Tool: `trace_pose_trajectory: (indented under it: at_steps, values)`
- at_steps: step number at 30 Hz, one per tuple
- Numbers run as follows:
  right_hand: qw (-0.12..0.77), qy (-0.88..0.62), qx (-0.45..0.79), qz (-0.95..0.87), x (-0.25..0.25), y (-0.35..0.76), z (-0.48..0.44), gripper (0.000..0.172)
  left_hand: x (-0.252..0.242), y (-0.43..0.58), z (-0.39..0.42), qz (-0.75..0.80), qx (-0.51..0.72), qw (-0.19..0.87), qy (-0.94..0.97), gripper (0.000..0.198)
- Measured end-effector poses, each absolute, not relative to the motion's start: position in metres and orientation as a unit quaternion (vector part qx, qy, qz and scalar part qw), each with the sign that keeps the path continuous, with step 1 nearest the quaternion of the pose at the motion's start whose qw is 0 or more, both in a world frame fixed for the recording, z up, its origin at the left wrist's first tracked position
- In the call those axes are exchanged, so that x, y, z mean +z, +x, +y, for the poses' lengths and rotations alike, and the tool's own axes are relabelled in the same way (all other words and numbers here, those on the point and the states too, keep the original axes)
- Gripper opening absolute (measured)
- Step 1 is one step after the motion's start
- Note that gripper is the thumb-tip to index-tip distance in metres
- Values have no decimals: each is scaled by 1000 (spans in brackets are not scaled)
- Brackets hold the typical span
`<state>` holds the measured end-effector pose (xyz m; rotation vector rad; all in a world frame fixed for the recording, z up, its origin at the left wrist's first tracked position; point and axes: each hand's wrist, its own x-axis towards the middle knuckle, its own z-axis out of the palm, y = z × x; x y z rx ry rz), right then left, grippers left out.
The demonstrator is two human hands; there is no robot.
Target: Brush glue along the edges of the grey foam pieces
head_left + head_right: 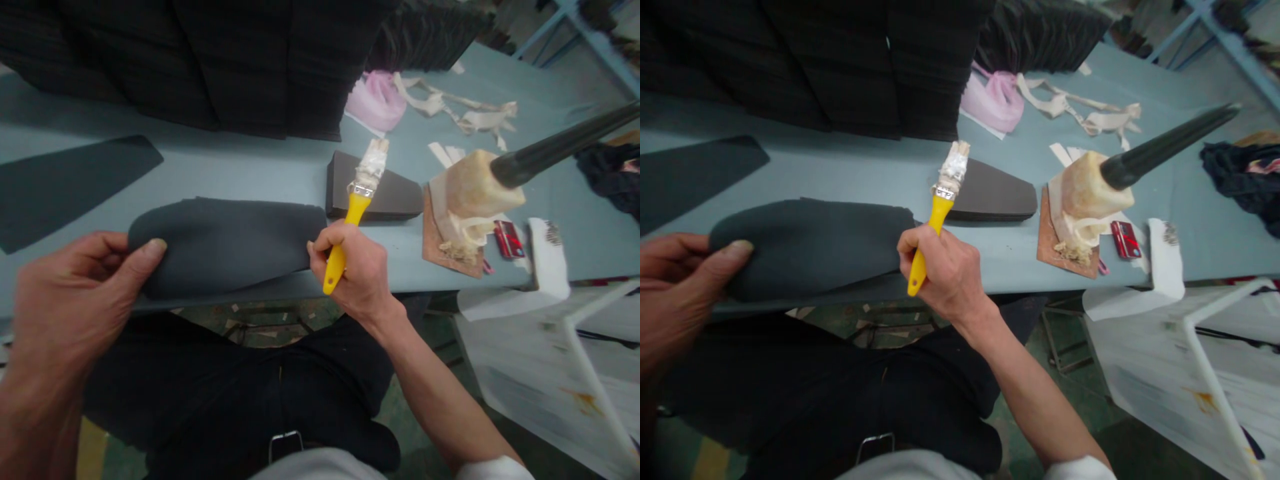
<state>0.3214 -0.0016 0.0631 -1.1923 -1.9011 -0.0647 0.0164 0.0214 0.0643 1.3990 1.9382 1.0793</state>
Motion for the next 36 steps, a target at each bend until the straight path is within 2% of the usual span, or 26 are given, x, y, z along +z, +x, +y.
trace_pose_trajectory:
  at_steps: [3, 8, 18, 25, 36]
  values:
    - [424, -490, -17, -761, 53, 321, 2, 17, 66, 20, 23, 721, 380, 223, 535, 37]
    - [394, -525, -17, -754, 37, 320, 14, 12, 66, 25, 33, 738, 360, 237, 520, 39]
    - [351, -554, -8, -755, 23, 326, 12, 14, 61, 32, 40, 764, 292, 218, 533, 35]
    - [378, -562, 18, -736, 24, 327, 9, 9, 61, 33, 40, 771, 312, 254, 494, 37]
    - [395, -558, 28, -729, 20, 330, 6, 11, 58, 31, 41, 760, 287, 261, 522, 38]
